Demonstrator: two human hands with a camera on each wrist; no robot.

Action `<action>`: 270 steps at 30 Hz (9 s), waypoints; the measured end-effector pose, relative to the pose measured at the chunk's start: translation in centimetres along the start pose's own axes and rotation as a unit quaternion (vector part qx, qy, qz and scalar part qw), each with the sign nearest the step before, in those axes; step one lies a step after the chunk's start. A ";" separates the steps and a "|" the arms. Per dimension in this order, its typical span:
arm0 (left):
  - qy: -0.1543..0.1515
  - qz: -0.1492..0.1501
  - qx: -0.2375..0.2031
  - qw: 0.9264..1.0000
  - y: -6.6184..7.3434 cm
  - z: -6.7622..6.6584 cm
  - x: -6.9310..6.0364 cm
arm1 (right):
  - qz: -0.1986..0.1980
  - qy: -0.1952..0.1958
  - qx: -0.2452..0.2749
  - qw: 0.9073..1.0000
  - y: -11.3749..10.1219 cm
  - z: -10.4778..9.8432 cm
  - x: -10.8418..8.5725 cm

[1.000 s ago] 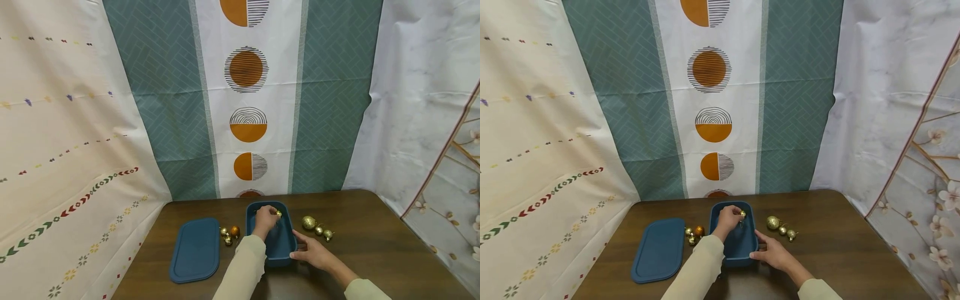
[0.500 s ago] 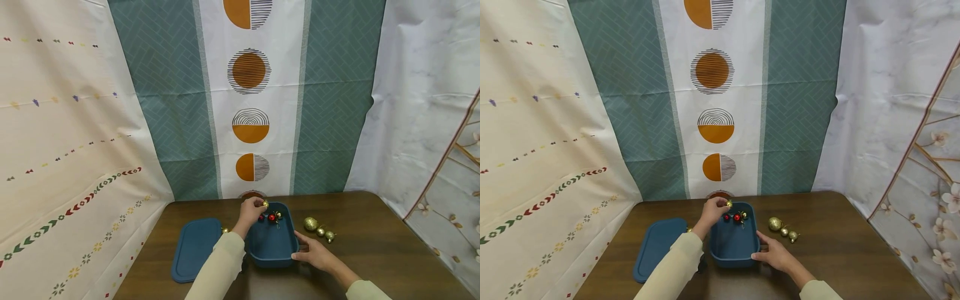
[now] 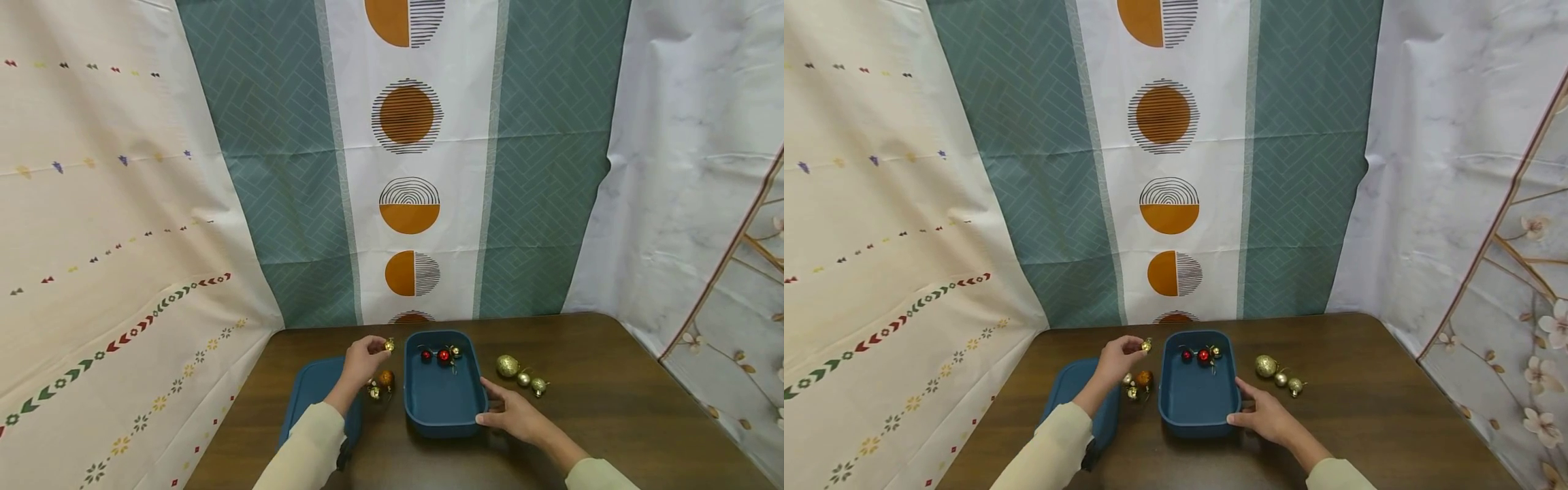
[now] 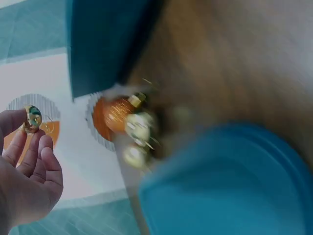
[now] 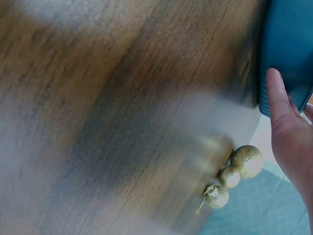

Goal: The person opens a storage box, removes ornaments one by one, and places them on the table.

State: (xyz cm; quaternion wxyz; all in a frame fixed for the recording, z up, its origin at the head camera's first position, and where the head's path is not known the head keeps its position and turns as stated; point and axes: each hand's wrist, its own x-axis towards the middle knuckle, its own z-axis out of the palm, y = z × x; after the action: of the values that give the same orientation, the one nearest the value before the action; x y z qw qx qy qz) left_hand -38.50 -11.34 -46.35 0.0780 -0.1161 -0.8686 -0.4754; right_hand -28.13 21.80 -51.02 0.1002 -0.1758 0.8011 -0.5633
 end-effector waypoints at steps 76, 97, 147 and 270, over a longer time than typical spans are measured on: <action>-0.021 0.069 0.099 0.992 -3.5 0.1 -5.0 | -0.003 0.002 -0.017 1.000 -0.1 -0.1 0.1; -0.028 0.032 0.035 0.998 3.1 5.4 -1.5 | -0.001 0.000 -0.016 1.000 -0.1 -0.1 0.1; 0.120 -0.137 0.066 0.981 4.7 15.9 2.7 | -0.015 -0.005 0.001 1.000 -0.3 -0.1 0.0; -0.045 -0.017 0.052 0.997 -6.0 -2.2 -8.8 | 0.002 -0.008 -0.010 1.000 0.1 -0.1 0.1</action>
State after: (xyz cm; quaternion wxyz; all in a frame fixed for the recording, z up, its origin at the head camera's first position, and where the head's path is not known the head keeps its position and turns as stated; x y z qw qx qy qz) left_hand -31.68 -17.45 -52.14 0.0371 -0.1185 -0.8966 -0.4250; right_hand -28.27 21.89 -51.08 0.1061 -0.1794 0.8061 -0.5538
